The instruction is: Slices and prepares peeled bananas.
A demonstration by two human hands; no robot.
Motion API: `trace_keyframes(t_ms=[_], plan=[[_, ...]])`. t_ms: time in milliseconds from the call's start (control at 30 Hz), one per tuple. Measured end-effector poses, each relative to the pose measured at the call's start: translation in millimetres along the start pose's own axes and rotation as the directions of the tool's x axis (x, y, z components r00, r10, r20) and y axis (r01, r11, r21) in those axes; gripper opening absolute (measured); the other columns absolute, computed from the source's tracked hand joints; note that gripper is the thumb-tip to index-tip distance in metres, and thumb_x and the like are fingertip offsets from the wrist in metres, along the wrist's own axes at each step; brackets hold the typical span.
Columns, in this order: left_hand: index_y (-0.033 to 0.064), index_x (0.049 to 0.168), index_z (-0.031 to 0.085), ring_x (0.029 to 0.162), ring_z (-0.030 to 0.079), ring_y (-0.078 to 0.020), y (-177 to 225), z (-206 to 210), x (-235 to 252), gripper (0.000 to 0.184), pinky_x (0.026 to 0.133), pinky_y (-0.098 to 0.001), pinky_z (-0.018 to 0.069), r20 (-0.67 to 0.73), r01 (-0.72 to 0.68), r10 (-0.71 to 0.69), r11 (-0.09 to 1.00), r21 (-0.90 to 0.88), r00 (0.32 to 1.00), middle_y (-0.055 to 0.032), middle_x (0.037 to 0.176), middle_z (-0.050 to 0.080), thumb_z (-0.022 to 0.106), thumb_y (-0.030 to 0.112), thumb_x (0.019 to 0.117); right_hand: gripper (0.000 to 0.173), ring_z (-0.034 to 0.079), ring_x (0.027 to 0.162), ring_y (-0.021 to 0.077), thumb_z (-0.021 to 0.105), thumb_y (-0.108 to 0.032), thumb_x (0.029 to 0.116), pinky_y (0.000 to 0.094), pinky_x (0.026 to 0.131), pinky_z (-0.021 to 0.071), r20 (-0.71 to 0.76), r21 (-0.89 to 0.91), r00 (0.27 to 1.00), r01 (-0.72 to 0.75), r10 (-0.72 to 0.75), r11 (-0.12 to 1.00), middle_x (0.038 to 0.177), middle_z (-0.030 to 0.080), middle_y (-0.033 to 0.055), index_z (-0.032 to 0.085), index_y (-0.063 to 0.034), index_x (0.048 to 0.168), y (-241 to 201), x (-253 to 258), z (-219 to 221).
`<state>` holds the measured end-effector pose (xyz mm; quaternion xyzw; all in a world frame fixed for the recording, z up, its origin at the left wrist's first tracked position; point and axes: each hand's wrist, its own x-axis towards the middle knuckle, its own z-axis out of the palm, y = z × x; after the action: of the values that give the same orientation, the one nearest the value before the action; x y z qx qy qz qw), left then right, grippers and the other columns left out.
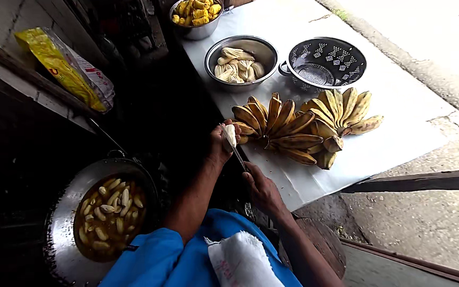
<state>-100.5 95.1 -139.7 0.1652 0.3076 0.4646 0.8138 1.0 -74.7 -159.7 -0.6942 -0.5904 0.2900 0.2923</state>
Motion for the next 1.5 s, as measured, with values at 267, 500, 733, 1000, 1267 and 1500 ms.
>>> trace_keyframes(t_ms=[267,500,733,1000,1267,1500], plan=[[0.0135,0.118,0.057,0.081,0.067,-0.0152,-3,3,-30,0.03,0.068,-0.0276,0.0564,0.163,-0.043,0.038,0.999,0.031,0.986,-0.0056,0.098,0.066,0.031,0.024,0.1068,0.052,0.069,0.081,0.0259,0.031,-0.05,0.1091,0.0517,0.074,0.0553,-0.038,0.006,0.999,-0.031,0.031,0.999,0.09,0.07,0.0089,0.05,-0.0206,0.148,-1,2,0],[0.0075,0.12,0.054,0.086,0.069,-0.0217,-7,10,-33,0.031,0.083,-0.04,0.06,0.129,-0.063,0.065,0.998,-0.02,0.99,-0.009,0.098,0.066,0.028,0.02,0.1094,0.048,0.07,0.082,0.0312,0.033,-0.046,0.1101,0.0571,0.072,0.0552,-0.122,0.007,0.993,0.01,-0.009,1.0,0.089,0.07,0.0121,0.052,-0.0178,0.144,-5,27,-2],[0.0068,0.125,0.052,0.081,0.07,-0.0204,14,8,-18,0.035,0.074,-0.0357,0.0607,0.028,-0.036,0.037,0.999,-0.015,0.999,-0.0096,0.094,0.067,0.026,0.024,0.1103,0.052,0.066,0.07,0.0181,0.033,-0.05,0.1092,0.0437,0.066,0.056,-0.044,0.06,0.999,0.023,-0.021,0.998,0.085,0.069,0.0043,0.054,-0.0183,0.146,-5,-28,1],[0.0085,0.12,0.053,0.079,0.068,-0.0184,-2,11,-26,0.037,0.066,-0.0305,0.0578,0.082,0.022,-0.021,1.0,-0.009,0.996,-0.0089,0.095,0.066,0.022,0.027,0.111,0.053,0.068,0.078,0.0249,0.031,-0.05,0.1092,0.0507,0.072,0.0549,-0.081,0.001,0.997,0.009,-0.009,1.0,0.087,0.069,0.0082,0.053,-0.019,0.145,-14,-10,-6],[0.0122,0.117,0.054,0.079,0.067,-0.0175,1,10,-41,0.032,0.071,-0.0324,0.058,0.184,-0.01,0.008,1.0,0.012,0.983,-0.0066,0.095,0.065,0.025,0.022,0.1068,0.052,0.065,0.071,0.0191,0.032,-0.051,0.1091,0.0448,0.068,0.0555,-0.056,0.038,0.998,-0.002,0.004,0.999,0.085,0.068,0.0051,0.054,-0.0186,0.144,-1,-25,-1],[0.0088,0.118,0.055,0.085,0.069,-0.0225,-9,15,-45,0.032,0.082,-0.0416,0.0601,0.152,0.016,-0.019,1.0,0.019,0.988,-0.0091,0.098,0.066,0.028,0.022,0.1097,0.046,0.069,0.079,0.026,0.033,-0.049,0.1098,0.0535,0.071,0.0551,-0.134,0.037,0.991,-0.014,0.019,0.999,0.086,0.068,0.0085,0.055,-0.0207,0.14,-8,8,-6]])
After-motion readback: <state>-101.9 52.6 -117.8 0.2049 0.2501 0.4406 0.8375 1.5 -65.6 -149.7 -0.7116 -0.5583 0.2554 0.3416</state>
